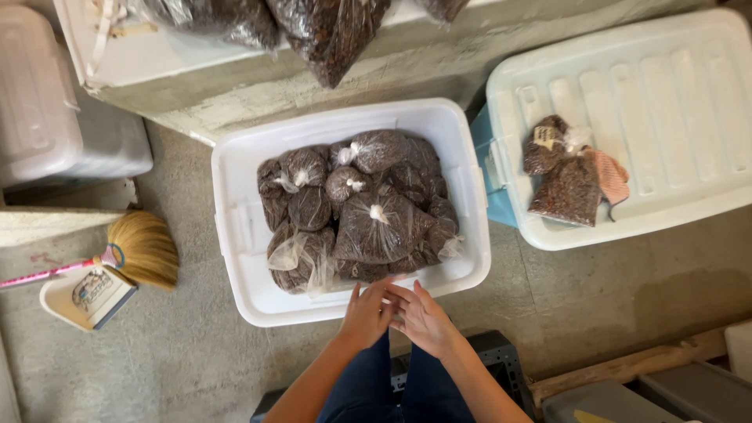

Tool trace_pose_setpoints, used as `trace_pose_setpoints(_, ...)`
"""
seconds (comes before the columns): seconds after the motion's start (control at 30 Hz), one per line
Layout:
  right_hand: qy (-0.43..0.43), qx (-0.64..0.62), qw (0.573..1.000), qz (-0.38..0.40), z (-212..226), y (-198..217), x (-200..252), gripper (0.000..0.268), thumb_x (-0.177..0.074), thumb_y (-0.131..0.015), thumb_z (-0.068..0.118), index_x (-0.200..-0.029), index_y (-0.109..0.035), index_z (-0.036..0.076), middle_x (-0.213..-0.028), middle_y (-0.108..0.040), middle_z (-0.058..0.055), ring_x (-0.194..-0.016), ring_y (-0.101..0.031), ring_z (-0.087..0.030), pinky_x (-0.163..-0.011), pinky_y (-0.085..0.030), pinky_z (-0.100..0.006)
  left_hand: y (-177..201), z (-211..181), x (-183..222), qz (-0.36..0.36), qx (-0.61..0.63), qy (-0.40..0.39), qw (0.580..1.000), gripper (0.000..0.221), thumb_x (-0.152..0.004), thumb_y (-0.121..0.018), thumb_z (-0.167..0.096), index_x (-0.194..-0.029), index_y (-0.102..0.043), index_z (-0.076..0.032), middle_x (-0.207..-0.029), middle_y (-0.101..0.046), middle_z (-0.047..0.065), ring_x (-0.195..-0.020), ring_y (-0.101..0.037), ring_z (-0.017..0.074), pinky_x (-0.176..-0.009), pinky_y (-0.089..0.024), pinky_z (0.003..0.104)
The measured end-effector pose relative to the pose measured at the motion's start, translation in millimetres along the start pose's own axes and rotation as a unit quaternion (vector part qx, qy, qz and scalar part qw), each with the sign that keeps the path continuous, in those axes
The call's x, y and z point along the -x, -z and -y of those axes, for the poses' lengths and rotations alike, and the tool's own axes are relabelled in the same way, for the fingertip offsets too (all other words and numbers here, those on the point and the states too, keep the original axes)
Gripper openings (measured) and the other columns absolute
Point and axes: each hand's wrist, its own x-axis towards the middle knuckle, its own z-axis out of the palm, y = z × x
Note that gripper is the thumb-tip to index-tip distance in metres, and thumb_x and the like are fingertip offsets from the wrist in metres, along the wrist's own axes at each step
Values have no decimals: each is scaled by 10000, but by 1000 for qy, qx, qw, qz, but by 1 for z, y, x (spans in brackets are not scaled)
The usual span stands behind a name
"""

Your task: Sorting and moving bags of roasted coffee beans from a large container to smaller bins and a counter

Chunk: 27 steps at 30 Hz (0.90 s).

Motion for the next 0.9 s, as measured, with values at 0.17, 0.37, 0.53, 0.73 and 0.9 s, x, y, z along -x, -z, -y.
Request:
trace_pose_setpoints(0.17,159,173,972,8,22,-43,14,395,-1010,-514,332,-709,-674,134,-1244,-747,-142,-1150,-712,-322,-930,-490,-420,-37,41,-25,30,294,306,905,698,-941,-342,-594,-1372,-667,-152,-1438,-615,159,-1392,-530,283,-1129,-359,386)
trace_pose_setpoints(0.37,391,632,667,-54,16,-87,23,444,-1061,-457,276,-1486,-474,148,-1585,-441,-111,-1509,-294,-326,-1243,-193,-569,-17,-114,-26,23,76,500,862,620,-859,-559,-437,-1419,-551,-172,-1461,-589,112,-1351,-538,273,-1118,-303,466)
trace_pose_setpoints(0.53,460,645,605,-73,31,-70,37,529,-1058,-368,399,-1475,-479,94,-1567,-447,-152,-1497,-319,-345,-1243,-189,-559,-11,-203,-30,-19,-888,422,184,679,-956,-583,-220,-1566,-352,-36,-1588,-367,96,-1479,-302,253,-1233,-125,419)
trace_pose_setpoints(0.73,536,654,525,-99,42,-9,59,744,-1053,-240,587,-1459,-484,13,-1541,-456,-215,-1479,-356,-374,-1244,-184,-545,36,-159,-52,-84,-834,-147,-525,736,-1000,-356,-592,-1499,-461,-62,-1382,-583,156,-1289,-550,281,-1134,-394,387)
trace_pose_setpoints(0.9,455,471,728,-200,57,140,31,405,-1009,-434,424,-1217,-578,107,-1264,-595,-77,-1190,-536,-193,-1038,-370,-363,37,-238,-36,-29,-719,-10,-694,594,-1004,-421,-416,-1483,-480,-70,-1538,-492,116,-1405,-478,278,-1163,-347,431)
